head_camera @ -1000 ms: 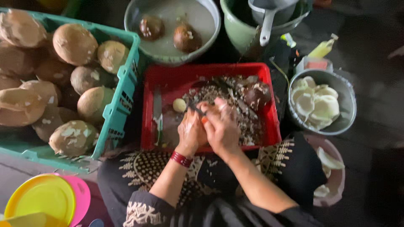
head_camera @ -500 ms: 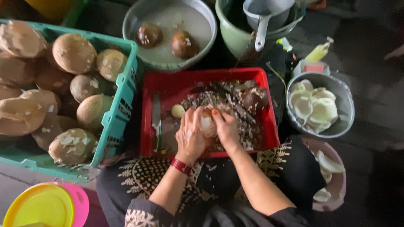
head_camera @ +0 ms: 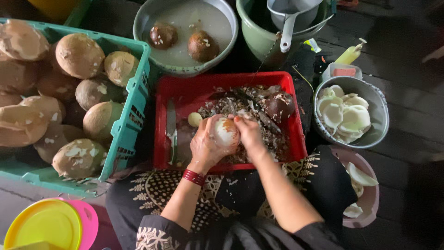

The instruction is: The person sits on the floor and scrapes the outer husk off coconuts with a knife over a red tray, rotating each coconut to remove the brown skin. Peeled white coconut pieces are placed into a metal bowl beside the tray, and husk debris accumulates in the tray.

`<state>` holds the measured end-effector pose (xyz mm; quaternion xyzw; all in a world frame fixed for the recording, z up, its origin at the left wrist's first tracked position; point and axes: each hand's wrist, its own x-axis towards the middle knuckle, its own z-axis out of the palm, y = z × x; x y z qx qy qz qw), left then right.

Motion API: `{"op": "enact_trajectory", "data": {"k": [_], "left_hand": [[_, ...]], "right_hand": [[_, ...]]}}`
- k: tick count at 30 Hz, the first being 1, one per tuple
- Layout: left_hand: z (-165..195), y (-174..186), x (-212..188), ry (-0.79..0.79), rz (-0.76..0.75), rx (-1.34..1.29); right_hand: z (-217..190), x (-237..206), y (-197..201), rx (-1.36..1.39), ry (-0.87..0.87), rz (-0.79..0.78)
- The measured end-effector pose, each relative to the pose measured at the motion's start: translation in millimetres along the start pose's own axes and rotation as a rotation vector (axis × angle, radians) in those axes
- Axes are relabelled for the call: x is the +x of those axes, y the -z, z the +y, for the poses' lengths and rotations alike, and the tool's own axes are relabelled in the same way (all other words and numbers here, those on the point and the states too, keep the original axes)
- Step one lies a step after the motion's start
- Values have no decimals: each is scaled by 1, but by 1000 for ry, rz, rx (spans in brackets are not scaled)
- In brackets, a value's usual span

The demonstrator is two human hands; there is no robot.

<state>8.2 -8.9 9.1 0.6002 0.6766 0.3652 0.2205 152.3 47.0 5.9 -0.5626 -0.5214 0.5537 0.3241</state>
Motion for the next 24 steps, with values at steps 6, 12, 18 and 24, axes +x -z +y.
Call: {"op": "enact_trajectory", "data": {"k": [6, 12, 18, 24], "left_hand": [[20, 1, -5, -86, 110, 100], [29, 5, -8, -77, 121, 73], [28, 3, -12, -24, 121, 145], [-4, 4, 5, -5, 61, 81]], "right_hand": [[-5, -28, -14, -383, 586, 285], [27, 15, -6, 308, -61, 32], [30, 18, 5, 302, -64, 96], [23, -23, -17, -414, 648, 328]]}}
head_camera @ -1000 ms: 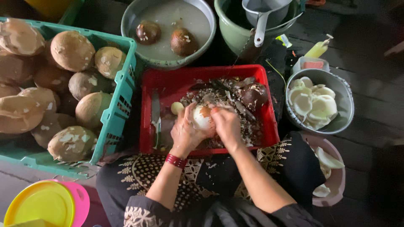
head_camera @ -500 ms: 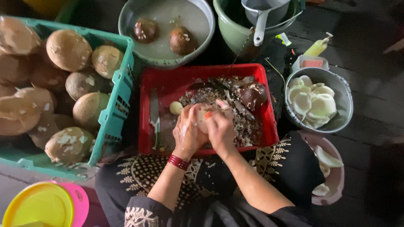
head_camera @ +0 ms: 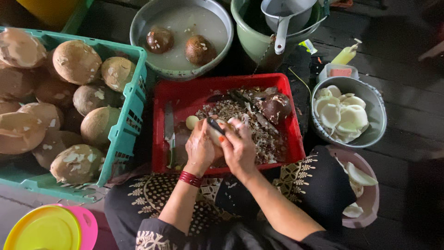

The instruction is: The person sits on the floor and scrapes the outer husk off coconuts with a knife over a red tray, rotating each coconut to remove the brown skin. Peeled white coconut pieces are placed into a metal bowl beside the tray, and husk debris accumulates in the tray.

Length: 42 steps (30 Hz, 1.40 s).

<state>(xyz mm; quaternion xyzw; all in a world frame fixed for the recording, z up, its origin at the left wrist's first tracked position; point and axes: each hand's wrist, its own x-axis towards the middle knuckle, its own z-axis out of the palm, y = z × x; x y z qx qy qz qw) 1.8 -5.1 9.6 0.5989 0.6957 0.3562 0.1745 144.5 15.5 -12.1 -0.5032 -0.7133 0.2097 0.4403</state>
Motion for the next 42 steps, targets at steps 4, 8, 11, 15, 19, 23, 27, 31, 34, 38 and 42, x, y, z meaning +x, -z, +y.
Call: {"op": "enact_trajectory", "data": {"k": [4, 8, 11, 15, 19, 23, 27, 31, 34, 38, 42], "left_hand": [[-6, -5, -3, 8, -38, -57], [-10, -10, -3, -175, 57, -34], [-9, -11, -3, -142, 50, -135], [4, -4, -7, -34, -49, -49], [17, 1, -3, -66, -36, -43], [11, 2, -3, -131, -19, -74], [2, -2, -9, -97, -50, -68], [4, -8, -15, -367, 147, 113], [7, -4, -22, -382, 196, 84], [3, 3, -7, -140, 108, -79], [1, 2, 7, 112, -129, -85]], "right_hand": [[21, 30, -3, 757, -832, -303], [15, 11, -4, 144, -283, -177], [2, -2, 2, -173, 168, -7], [15, 41, 11, 380, -487, -375], [15, 47, 11, -15, -453, -456], [-9, 24, 13, -142, 72, -150], [4, 44, 14, 475, -627, -389], [36, 47, 5, 388, -1165, -302], [39, 40, 4, 1311, -1077, -262], [22, 24, 5, 743, -578, -129], [-6, 15, 1, -107, 105, 47]]}}
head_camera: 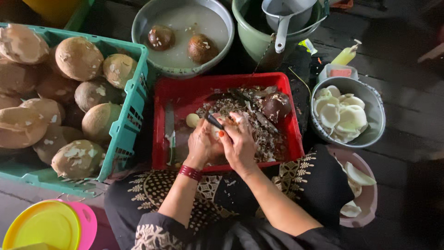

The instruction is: The person sits on the floor and scrapes the outer husk off coconuts with a knife over a red tray, rotating each coconut to remove the brown skin. Peeled white coconut pieces are placed into a metal bowl beside the tray, and husk debris accumulates in the tray.

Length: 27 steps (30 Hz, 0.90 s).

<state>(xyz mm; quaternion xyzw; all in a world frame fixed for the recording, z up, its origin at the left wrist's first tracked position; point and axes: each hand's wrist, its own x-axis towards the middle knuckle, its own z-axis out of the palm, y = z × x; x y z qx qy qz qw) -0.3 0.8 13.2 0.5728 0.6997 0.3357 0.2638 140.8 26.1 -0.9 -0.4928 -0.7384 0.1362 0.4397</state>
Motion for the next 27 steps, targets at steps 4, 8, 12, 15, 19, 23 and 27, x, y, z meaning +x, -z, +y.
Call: {"op": "enact_trajectory", "data": {"k": [4, 8, 12, 15, 19, 23, 27], "left_hand": [[-1, 0, -4, -200, 77, -64], [1, -1, -6, -235, 77, -24], [8, -1, -3, -201, 81, -73], [13, 1, -9, -148, 116, -22], [16, 1, -11, -303, 139, 9], [9, -3, -8, -182, 75, 15], [-1, -1, -8, -373, 107, -32]], "right_hand": [[11, 13, -6, 685, -904, -214], [25, 6, -9, 383, -441, -145], [25, -3, -4, 48, -25, -49], [30, 12, -2, 665, -735, -298], [15, 19, 5, 431, -653, -234], [-3, 5, 10, -58, 64, -52], [23, 16, 4, 718, -826, -322]]}}
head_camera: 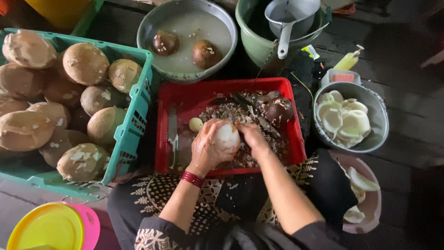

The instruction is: The person sits on the floor and scrapes the outer husk off coconuts with a knife over a red tray, rotating each coconut to remove the brown skin. Peeled white coconut pieces are placed into a metal bowl beside the tray, and husk debris accumulates in the tray.

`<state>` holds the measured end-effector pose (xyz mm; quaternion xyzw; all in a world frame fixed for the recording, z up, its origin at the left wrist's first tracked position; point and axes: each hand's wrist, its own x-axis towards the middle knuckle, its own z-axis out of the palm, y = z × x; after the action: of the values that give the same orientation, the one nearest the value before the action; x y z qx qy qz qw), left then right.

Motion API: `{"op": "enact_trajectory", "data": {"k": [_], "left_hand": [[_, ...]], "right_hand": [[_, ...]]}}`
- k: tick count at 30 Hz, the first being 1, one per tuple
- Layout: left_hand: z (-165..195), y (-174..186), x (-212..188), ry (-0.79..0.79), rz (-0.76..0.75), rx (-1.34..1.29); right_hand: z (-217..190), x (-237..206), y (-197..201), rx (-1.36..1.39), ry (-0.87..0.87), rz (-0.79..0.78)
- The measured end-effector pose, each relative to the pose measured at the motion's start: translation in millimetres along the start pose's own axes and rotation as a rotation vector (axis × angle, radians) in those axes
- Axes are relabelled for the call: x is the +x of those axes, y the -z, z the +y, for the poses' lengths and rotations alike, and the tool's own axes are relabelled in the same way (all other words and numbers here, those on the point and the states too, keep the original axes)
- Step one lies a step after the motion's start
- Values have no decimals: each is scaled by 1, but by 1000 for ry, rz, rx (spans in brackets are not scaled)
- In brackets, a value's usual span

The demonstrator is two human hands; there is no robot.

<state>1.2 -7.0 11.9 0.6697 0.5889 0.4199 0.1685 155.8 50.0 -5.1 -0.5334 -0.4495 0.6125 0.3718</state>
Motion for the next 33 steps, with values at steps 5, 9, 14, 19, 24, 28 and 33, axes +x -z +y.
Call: {"op": "enact_trajectory", "data": {"k": [5, 9, 14, 19, 24, 28, 33], "left_hand": [[4, 5, -10, -207, 90, 86], [7, 5, -7, 72, 49, 41], [2, 5, 8, 175, -38, -29], [3, 1, -1, 134, 14, -16], [-10, -6, 1, 95, -7, -47], [-14, -8, -4, 33, 20, 27], [3, -4, -13, -168, 134, 110]], "right_hand": [[15, 26, 17, 421, -255, -56], [23, 1, 5, 80, 268, 1], [11, -36, -26, -636, 918, 308], [-13, -1, -7, 50, -4, -52], [-7, -34, -24, -747, 824, 230], [3, -31, -28, -717, 798, 273], [9, 31, 9, 159, -173, -1]]}}
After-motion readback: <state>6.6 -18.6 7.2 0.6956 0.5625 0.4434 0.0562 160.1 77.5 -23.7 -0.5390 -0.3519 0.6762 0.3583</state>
